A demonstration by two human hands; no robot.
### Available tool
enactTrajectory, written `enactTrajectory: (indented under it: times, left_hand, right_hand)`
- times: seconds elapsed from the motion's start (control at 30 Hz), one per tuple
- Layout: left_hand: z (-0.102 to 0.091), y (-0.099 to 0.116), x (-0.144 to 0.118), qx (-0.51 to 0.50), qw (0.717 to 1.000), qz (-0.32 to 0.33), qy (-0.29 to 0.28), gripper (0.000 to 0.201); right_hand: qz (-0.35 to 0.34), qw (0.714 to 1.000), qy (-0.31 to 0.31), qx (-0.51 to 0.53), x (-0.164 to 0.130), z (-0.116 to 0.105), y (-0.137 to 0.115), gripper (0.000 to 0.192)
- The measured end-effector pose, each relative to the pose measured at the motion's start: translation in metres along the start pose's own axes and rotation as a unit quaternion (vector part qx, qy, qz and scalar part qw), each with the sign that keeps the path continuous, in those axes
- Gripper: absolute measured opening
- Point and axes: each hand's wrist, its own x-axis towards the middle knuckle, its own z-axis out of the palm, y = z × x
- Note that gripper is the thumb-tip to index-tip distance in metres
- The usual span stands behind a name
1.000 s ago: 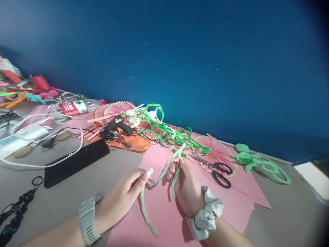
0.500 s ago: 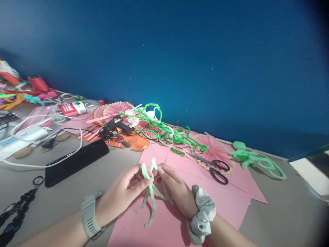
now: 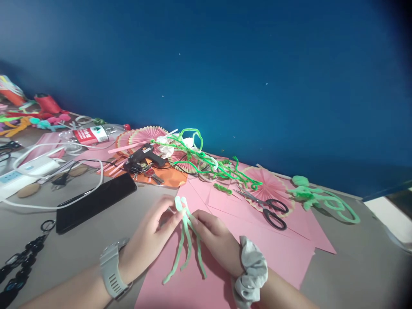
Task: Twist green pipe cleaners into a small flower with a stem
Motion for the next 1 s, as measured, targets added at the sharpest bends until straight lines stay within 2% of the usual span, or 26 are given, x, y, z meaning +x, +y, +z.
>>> enactTrajectory:
  times: [0.2,0.47,0.63,0.8,1.0]
  left_hand:
    - [-0.0008,0.0029,-0.001,-0.037,0.998,-0.048,-0.03,0.015]
    - [-0.0023,0.0045,-0.0043,-0.051,0.993,-0.091,-0.05,0.02]
    - [-0.0029,0.0004,-0.0061,-0.058,0.991,-0.114,-0.042,0.025]
    - [-0.0025,0.0,-0.0029,-0.135,0.978,-0.144,-0.064,0.027]
    - [-0.0006,0.0005,0.0006,-0.249,0.949,-0.169,-0.096,0.022]
  right_hand:
    - [-0.028,0.992,0.045,-0.111,0.0002,0.0013,0.0019,0.027]
    - [-0.047,0.989,0.053,-0.134,-0.0025,0.0038,0.0061,0.025]
    - [-0.036,0.98,0.098,-0.168,-0.0034,0.0032,0.0081,0.024]
    - [-0.034,0.975,0.124,-0.182,-0.0032,0.0024,0.0089,0.025]
    - [-0.012,0.974,0.085,-0.208,-0.0021,0.0026,0.0069,0.028]
